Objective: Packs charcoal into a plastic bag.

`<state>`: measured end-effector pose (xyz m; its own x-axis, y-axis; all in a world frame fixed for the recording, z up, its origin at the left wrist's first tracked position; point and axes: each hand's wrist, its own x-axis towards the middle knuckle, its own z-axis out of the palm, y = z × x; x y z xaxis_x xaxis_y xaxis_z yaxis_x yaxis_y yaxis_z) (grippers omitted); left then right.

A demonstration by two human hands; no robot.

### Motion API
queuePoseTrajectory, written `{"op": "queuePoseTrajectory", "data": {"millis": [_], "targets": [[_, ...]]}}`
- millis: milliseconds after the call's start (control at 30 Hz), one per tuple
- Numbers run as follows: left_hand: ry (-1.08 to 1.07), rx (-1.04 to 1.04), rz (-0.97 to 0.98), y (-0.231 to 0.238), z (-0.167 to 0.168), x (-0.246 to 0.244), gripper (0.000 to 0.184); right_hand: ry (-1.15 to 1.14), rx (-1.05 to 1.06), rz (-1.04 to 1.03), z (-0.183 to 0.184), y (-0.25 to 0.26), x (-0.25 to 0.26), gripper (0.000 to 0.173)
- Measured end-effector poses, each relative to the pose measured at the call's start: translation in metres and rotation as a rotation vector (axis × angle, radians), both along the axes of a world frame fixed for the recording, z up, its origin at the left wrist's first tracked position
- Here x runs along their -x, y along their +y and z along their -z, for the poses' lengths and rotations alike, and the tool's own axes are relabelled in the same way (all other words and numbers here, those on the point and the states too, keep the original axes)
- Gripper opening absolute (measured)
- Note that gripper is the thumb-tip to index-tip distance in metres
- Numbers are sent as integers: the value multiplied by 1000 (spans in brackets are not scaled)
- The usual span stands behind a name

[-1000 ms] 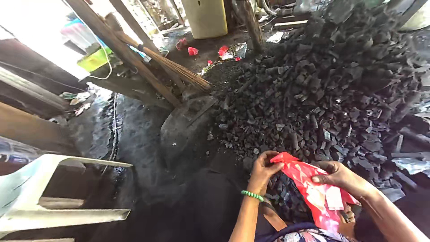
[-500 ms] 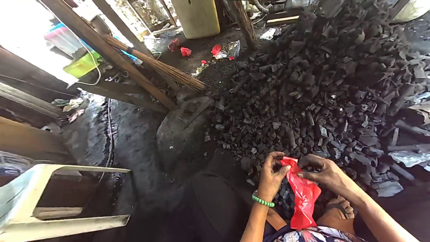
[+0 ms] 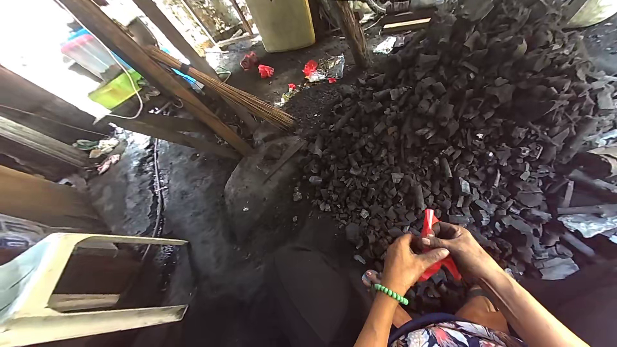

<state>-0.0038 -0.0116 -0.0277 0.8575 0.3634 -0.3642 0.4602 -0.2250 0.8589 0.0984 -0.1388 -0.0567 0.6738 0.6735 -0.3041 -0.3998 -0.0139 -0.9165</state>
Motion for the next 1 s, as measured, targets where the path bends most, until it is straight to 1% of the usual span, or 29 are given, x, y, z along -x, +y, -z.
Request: {"op": "queuePoseTrajectory", "data": {"millis": [33,100,200,267,300,367,400,433,500,567,600,633,667,700,733,767,800,833,867,900,933,967,1000], "targets": [[-6,75,18,0,3,-1,48,76,-17,-23,0,1,2,14],[-70,227,16,0,10,-2,33,180,-39,-88,-2,-2,3,14],[-163,386,-67,3,8,1,15,201,-81,-116,1,-8,-3,15],[-212,547,-195,10,1,4,15,79,-32,-93,2,-13,-12,10],[-229,641,-261,15,-3,7,18,-43,36,-84,2,-16,-18,7],[-299,839,-376,27,-9,13,21,-380,264,-102,5,-24,-31,9],[-347,939,-416,35,-12,18,19,-519,401,-123,6,-28,-38,9],[-401,1014,-458,42,-15,22,17,-611,518,-132,7,-32,-44,12],[-519,1092,-568,56,-17,28,18,-717,672,-114,14,-39,-54,21],[-588,1109,-670,64,-12,25,20,-763,745,-140,21,-40,-58,23],[-583,1055,-698,64,-8,20,21,-781,750,-182,22,-36,-56,27],[-562,964,-679,63,-3,15,21,-762,725,-245,22,-31,-53,41],[-529,864,-618,60,0,9,20,-702,652,-306,20,-25,-49,58],[-497,783,-508,56,3,4,20,-623,553,-353,19,-17,-44,73],[-453,707,-361,50,3,-1,21,-553,470,-393,15,-8,-39,81],[-391,618,-193,45,2,-6,20,-527,419,-423,11,1,-35,74],[-299,484,-4,45,-1,-11,17,-548,391,-424,7,8,-36,53],[-164,292,200,52,-5,-17,15,-597,382,-389,2,12,-40,29],[5,49,350,60,-6,-25,17,-611,391,-340,-2,13,-50,19],[186,-213,422,70,-2,-31,22,-605,380,-262,-4,9,-61,15],[341,-406,410,79,6,-34,26,-555,344,-172,-3,5,-74,13],[432,-513,323,90,13,-36,29,-474,275,-76,3,1,-86,12],[439,-563,193,99,20,-38,29,-379,197,24,13,-2,-94,11]]}}
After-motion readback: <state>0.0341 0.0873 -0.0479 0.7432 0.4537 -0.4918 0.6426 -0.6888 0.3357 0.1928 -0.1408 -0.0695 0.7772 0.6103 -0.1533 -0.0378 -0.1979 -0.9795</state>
